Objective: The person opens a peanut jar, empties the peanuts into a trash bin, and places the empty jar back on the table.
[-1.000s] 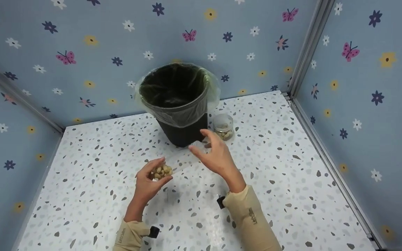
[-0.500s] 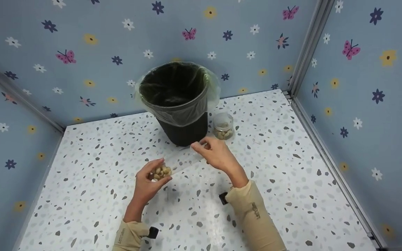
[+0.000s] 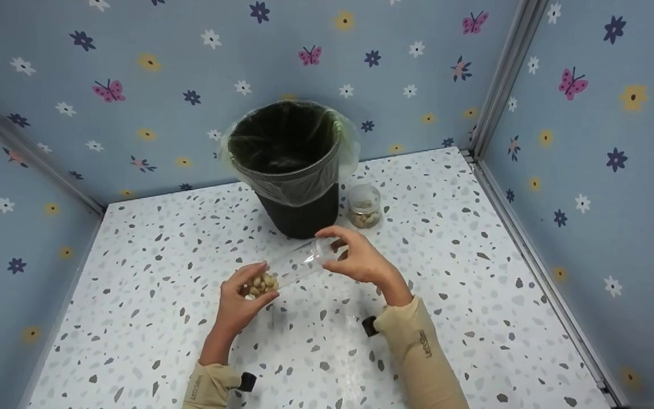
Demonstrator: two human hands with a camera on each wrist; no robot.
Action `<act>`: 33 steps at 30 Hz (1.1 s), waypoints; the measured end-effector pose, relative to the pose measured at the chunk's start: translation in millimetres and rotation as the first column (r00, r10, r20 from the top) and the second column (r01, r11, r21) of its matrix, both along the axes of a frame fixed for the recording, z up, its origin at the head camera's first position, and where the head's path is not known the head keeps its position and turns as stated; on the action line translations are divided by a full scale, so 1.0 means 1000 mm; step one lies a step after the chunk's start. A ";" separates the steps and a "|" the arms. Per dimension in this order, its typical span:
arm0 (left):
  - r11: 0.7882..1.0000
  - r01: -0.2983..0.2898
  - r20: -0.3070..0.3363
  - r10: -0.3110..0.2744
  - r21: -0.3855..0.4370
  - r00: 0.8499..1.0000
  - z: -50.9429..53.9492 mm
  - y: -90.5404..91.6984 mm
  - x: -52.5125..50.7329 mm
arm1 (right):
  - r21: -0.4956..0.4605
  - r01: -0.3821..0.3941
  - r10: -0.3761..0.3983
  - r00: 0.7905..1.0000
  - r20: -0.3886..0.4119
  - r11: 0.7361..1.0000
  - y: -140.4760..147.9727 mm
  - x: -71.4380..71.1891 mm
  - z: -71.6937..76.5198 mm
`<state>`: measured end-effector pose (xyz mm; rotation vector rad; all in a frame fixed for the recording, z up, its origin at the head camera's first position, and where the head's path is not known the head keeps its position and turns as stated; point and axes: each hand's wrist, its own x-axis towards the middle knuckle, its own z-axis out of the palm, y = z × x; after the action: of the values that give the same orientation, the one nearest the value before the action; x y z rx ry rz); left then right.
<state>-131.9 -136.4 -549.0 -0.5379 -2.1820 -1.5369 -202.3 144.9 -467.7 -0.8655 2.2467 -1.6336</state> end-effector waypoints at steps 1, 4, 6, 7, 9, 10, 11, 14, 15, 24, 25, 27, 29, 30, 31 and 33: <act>1.000 -0.009 0.002 0.009 0.000 1.000 -0.001 0.001 0.000 | -0.006 -0.005 0.005 1.000 -0.025 1.000 -0.001 0.002 0.002; 0.999 -0.033 0.013 0.033 0.012 0.999 -0.002 0.002 0.001 | -0.040 0.003 -0.006 0.997 -0.072 0.999 -0.002 0.005 0.003; 0.999 -0.043 0.023 0.042 0.024 0.999 -0.004 0.002 0.001 | -0.082 0.026 -0.033 0.996 -0.087 0.996 -0.003 0.003 -0.004; 0.999 -0.044 0.026 0.043 0.031 0.999 -0.004 0.003 0.001 | -0.102 0.050 -0.060 0.994 -0.093 0.994 -0.004 0.002 -0.008; 0.998 -0.052 0.037 0.051 0.044 0.998 -0.005 0.003 0.001 | -0.134 0.127 -0.148 0.976 -0.161 0.983 -0.006 -0.001 -0.015; 0.997 -0.056 0.042 0.054 0.050 0.998 -0.006 0.003 0.002 | -0.141 0.179 -0.207 0.954 -0.217 0.974 -0.007 -0.002 -0.018; 0.997 -0.059 0.046 0.057 0.055 0.997 -0.006 0.003 0.002 | -0.146 0.240 -0.273 0.921 -0.277 0.960 -0.009 -0.003 -0.019; 0.996 -0.069 0.052 0.065 0.061 0.996 -0.007 0.003 0.003 | -0.115 0.471 -0.471 0.768 -0.433 0.874 -0.013 -0.004 -0.018; 0.996 -0.067 0.051 0.064 0.063 0.997 -0.007 0.004 0.003 | -0.082 0.532 -0.508 0.734 -0.451 0.843 -0.014 -0.004 -0.017; 0.996 -0.062 0.034 0.060 0.064 0.998 -0.008 0.005 0.004 | 0.339 0.494 -0.430 0.868 -0.249 0.801 -0.021 -0.001 -0.001; 0.996 -0.063 0.038 0.061 0.061 0.997 -0.008 0.005 0.004 | 0.348 0.470 -0.410 0.882 -0.234 0.811 -0.021 -0.002 -0.001; 0.997 -0.060 0.044 0.057 0.058 0.997 -0.006 0.005 0.005 | 0.345 0.420 -0.366 0.906 -0.213 0.839 -0.020 -0.003 -0.002; 0.997 -0.060 0.049 0.057 0.052 0.997 -0.006 0.005 0.005 | 0.316 0.363 -0.315 0.929 -0.195 0.876 -0.020 -0.004 -0.004; 0.997 -0.063 0.051 0.060 0.051 0.997 -0.005 0.004 0.005 | 0.294 0.332 -0.288 0.940 -0.183 0.896 -0.019 -0.004 -0.004; 0.997 -0.067 0.053 0.065 0.049 0.996 -0.005 0.004 0.005 | 0.271 0.301 -0.261 0.950 -0.173 0.914 -0.019 -0.005 -0.005; 0.996 -0.069 0.064 0.065 0.059 0.996 -0.004 0.002 0.005 | 0.213 0.232 -0.200 0.967 -0.158 0.949 -0.017 -0.007 -0.006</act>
<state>-127.1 -134.1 -553.5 -0.3981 -2.1681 -1.5988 -208.9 127.7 -473.3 -0.7101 2.6428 -1.3930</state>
